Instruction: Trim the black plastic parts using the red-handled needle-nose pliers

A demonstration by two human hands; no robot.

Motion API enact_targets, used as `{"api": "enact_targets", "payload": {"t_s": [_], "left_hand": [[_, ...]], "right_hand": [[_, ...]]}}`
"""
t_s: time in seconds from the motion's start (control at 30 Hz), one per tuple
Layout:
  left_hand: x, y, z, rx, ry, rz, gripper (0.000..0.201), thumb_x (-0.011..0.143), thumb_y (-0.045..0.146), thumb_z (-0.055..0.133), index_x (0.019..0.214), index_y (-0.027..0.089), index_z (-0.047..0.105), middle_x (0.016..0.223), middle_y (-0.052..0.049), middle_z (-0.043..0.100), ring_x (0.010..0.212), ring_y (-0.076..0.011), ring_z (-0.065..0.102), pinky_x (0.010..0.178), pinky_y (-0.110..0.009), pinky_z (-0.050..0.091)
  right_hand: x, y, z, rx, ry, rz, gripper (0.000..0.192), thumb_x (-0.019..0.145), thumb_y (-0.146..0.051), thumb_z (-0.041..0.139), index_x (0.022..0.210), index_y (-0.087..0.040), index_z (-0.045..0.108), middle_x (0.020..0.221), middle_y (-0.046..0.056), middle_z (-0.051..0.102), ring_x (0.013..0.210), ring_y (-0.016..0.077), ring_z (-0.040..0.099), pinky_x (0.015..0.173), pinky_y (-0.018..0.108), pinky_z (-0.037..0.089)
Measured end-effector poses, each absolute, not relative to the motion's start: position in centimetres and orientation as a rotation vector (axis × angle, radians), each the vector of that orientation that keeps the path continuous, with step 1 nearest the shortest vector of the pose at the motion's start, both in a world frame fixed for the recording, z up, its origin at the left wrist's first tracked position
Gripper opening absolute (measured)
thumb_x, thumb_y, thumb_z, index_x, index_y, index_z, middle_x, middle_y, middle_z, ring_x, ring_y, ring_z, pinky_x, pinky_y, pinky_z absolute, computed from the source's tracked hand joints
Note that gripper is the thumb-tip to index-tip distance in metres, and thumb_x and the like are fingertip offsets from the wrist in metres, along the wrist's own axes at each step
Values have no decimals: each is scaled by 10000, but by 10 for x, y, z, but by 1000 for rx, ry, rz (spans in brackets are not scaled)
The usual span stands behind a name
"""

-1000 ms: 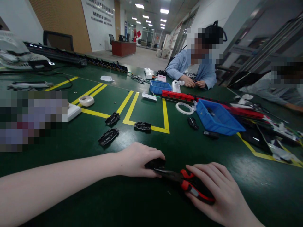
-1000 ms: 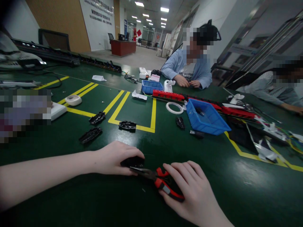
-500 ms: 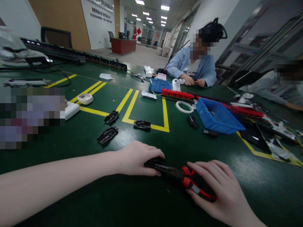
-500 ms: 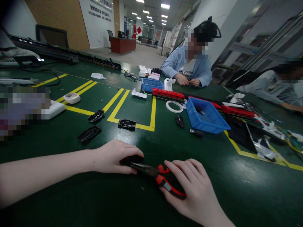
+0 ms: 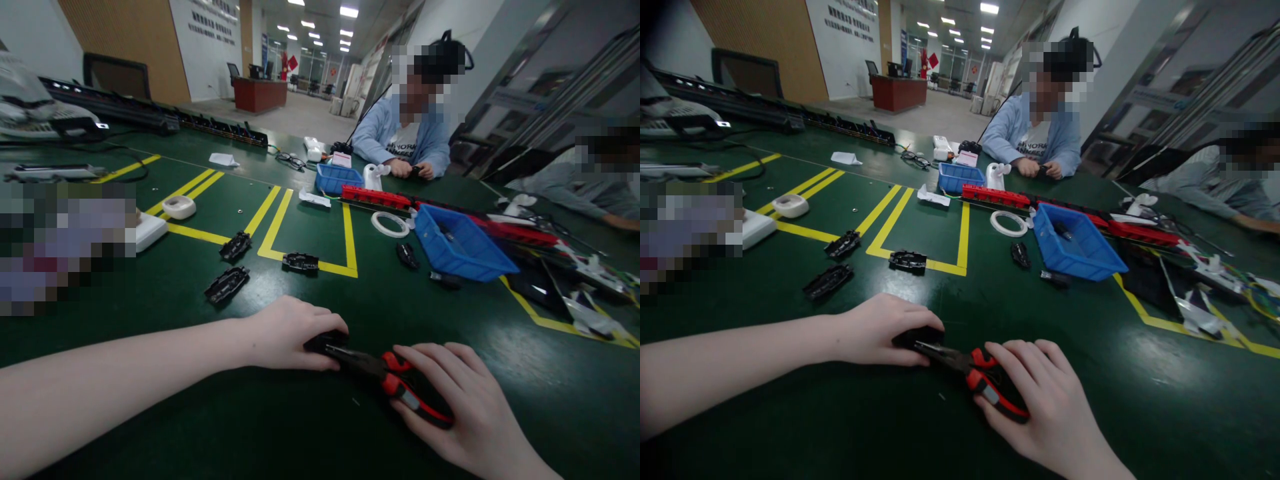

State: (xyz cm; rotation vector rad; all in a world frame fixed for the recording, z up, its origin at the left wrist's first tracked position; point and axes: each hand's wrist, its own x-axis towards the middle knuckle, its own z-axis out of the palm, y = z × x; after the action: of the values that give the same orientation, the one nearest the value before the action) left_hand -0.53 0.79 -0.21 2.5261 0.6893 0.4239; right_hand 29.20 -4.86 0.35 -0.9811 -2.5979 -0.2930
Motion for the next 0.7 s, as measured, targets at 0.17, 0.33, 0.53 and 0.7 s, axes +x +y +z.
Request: {"api": "enact_targets", "payload": {"t_s": [0.17,0.33,0.53,0.7], "left_hand": [[-5,8,-2,2534,691,415,364,894,396,648,1191,216,536,1066,-25,685,879,-181,673,669,-253,466],[-5,8,-2,2539,690,402,377,897,412,639,1201,213,538,1076,-35,684,883,-187,675,666,-257,471],[-5,8,-1,2529,687,392,365,896,391,643,1200,218,538,1080,-39,683,901,-188,675,684,-254,479],[-5,8,-1,2527,689,388,372,897,404,640,1201,216,540,1093,-42,682,909,-187,674,701,-257,483]], "right_hand": [[289,-49,4,-1012,-2576,-248,477,818,-372,630,1248,-188,537,997,96,687,812,215,631,737,385,452],[289,-49,5,-1027,-2557,-196,511,807,-363,643,1276,-202,520,1022,91,692,849,220,646,763,388,458],[291,-50,3,-1055,-2551,-171,550,804,-374,642,1316,-225,511,1050,98,697,885,243,660,801,412,460],[292,-50,4,-1052,-2545,-155,567,798,-373,651,1323,-219,504,1049,89,699,884,235,661,801,406,475]]}}
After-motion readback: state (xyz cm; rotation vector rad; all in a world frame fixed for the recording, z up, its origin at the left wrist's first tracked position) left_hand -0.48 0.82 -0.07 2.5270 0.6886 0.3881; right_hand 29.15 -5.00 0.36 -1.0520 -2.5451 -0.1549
